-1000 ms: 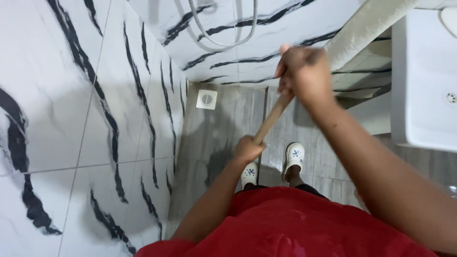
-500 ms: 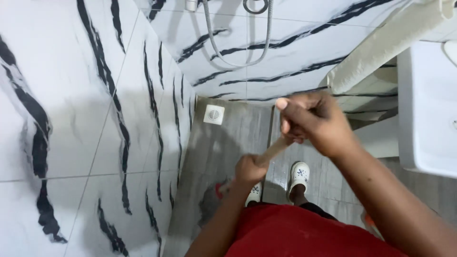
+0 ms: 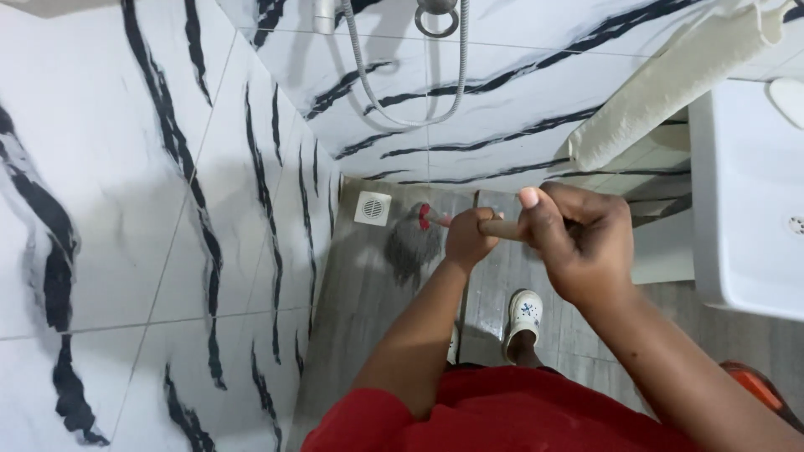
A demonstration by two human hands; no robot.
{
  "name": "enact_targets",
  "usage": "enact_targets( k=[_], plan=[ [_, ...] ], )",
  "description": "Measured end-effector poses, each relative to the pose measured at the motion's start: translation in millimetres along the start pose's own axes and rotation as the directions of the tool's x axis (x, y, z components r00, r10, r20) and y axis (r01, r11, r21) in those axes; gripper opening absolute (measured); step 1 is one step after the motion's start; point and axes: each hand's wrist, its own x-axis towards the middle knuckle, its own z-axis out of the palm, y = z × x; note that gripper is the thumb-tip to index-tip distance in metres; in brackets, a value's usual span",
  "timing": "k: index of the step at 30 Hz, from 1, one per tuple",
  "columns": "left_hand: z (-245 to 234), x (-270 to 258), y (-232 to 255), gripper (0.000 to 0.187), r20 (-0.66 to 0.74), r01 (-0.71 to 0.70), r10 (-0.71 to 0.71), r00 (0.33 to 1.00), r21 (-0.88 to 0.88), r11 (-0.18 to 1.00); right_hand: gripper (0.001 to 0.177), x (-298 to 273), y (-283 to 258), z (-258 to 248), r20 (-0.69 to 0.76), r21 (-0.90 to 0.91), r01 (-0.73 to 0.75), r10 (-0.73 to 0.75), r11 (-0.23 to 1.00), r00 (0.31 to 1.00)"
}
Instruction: The person mops the bathroom floor, using a mop and bucket, dipping the mop into the bucket and then scrubbing the tiles around the sink and toilet area.
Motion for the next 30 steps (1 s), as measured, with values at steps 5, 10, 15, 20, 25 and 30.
enact_targets(
  k=[5, 10, 15, 20, 25, 30],
  plan=[
    [-6, 17, -13, 0.017, 0.146, -0.041, 0.031, 0.989, 0.065, 0.997, 0.047, 23, -3, -5, -0.06, -0.02, 0.132, -0.133, 0.991, 0.989],
    [-18, 16, 12, 0.038, 0.273, 0.329, -0.35, 0.896, 0.12, 0.936, 0.048, 65, -16, -21, -0.086, 0.201, 0.095, -0.079, 0.975, 0.993],
    [-23, -44, 6, 0.049, 0.282, 0.549, -0.583, 0.762, 0.197, 0.812, 0.044, 66, -2, -10, -0.058, 0.172, -0.155, 0.167, 0.973, 0.984],
    [-41, -135, -33, 0.044, 0.434, 0.64, -0.628, 0.646, 0.139, 0.755, 0.043, 41, 46, 24, 0.08, 0.256, -0.373, 0.365, 0.892, 0.927],
    [-33, -222, -82, 0.045, 0.398, 0.746, -0.742, 0.539, 0.184, 0.64, 0.043, 5, 97, 50, 0.294, 0.253, -0.549, 0.478, 0.796, 0.828],
    [-34, -238, -83, 0.044, 0.398, 0.687, -0.679, 0.617, 0.148, 0.711, 0.044, -2, 103, 43, 0.484, 0.343, -0.575, 0.385, 0.743, 0.786]
  ],
)
